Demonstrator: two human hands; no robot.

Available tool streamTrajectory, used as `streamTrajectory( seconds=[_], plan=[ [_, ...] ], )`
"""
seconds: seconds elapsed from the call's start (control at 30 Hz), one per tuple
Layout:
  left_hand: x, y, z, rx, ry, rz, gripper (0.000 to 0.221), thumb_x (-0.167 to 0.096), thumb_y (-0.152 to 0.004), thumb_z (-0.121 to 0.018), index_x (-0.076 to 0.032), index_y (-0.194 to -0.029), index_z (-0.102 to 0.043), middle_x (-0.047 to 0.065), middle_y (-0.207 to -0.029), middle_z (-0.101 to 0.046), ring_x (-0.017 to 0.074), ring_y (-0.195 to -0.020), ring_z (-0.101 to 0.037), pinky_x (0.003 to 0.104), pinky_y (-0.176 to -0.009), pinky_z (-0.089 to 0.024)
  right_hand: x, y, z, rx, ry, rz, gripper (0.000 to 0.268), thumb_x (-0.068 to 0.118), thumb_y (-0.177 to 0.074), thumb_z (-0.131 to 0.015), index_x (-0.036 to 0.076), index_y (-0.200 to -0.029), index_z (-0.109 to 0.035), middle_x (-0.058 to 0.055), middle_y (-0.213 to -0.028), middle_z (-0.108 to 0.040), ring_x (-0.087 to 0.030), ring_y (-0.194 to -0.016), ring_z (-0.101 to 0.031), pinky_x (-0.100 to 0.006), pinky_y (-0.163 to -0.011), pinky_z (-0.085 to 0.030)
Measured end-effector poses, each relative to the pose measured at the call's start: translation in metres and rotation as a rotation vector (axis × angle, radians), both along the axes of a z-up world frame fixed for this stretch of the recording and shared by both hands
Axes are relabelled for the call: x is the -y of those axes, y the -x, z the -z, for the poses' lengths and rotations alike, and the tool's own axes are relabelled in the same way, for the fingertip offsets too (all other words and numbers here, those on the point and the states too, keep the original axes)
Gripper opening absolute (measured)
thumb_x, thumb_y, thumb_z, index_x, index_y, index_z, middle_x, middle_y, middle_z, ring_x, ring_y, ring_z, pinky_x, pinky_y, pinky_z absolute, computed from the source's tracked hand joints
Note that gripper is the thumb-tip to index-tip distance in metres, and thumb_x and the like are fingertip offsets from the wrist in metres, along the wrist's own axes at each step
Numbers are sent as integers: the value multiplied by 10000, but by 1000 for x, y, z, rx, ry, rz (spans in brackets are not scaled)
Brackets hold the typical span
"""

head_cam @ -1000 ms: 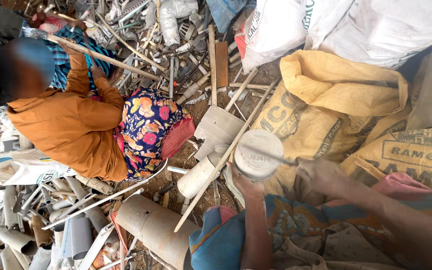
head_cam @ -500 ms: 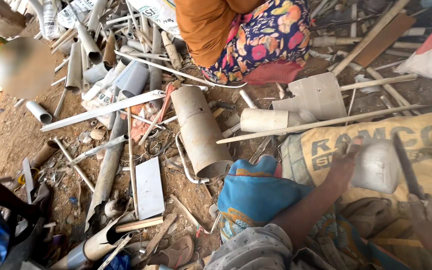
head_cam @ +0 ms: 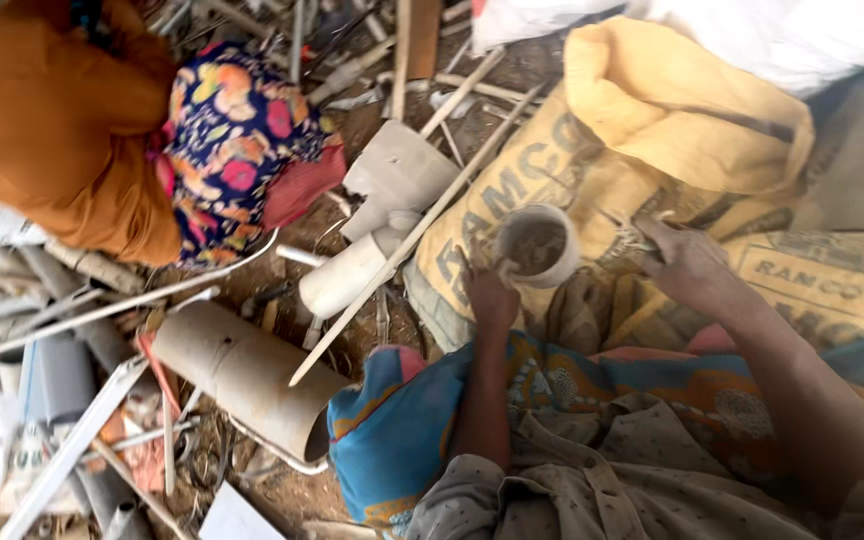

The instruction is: The person cleans the interior of a PVC pipe joint using a metal scraper. They hold the pipe section in one hand and repeatedly scrape out residue while sitting among a pile of scrap materials.

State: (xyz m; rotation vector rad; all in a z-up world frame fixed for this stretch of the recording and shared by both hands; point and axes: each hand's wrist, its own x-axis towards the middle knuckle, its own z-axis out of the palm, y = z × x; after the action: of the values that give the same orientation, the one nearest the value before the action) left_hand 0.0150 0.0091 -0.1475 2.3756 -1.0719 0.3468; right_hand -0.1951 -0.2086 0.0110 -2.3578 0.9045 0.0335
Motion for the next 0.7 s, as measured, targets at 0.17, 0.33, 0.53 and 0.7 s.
streamTrajectory(
  seconds=[0.17,0.33,0.53,0.7],
  plan=[
    [-2,-19,0,-680,174,-234,557,-283,-900,-712,1,-1346,-537,299,-1442,-513,431,-1266,-568,481,-1036,-473,-6,0,-46,-217,-156,-45,530,346,-949,-628,202,-1451,-537,-136,-1056,-773,-305,-1035,-737,-464,-953,-551],
    [-6,-14,5,-1248,186,-480,583,-331,-873,-771,-31,-1283,-486,189,-1116,-670,303,-986,-662,432,-879,-532,-20,-10,-35,-216,-221,-151,579,287,-976,-591,191,-1520,-417,-183,-1142,-708,-346,-1074,-698,-496,-986,-520],
    [-11,-17,27,-923,119,-352,257,-218,-882,-713,25,-902,-633,165,-801,-643,329,-773,-645,439,-754,-504,-37,-8,-37,-172,-301,-224,683,274,-914,-624,252,-1542,-356,-182,-1266,-635,-358,-1123,-669,-514,-988,-510],
    [-9,-34,6,-576,485,-209,280,-74,-831,-744,34,-792,-488,179,-916,-550,305,-1036,-616,418,-885,-491,-52,-17,-18,-356,-272,-336,629,250,-963,-569,253,-1556,-361,-190,-999,-754,-339,-1007,-737,-501,-954,-547]
  ],
)
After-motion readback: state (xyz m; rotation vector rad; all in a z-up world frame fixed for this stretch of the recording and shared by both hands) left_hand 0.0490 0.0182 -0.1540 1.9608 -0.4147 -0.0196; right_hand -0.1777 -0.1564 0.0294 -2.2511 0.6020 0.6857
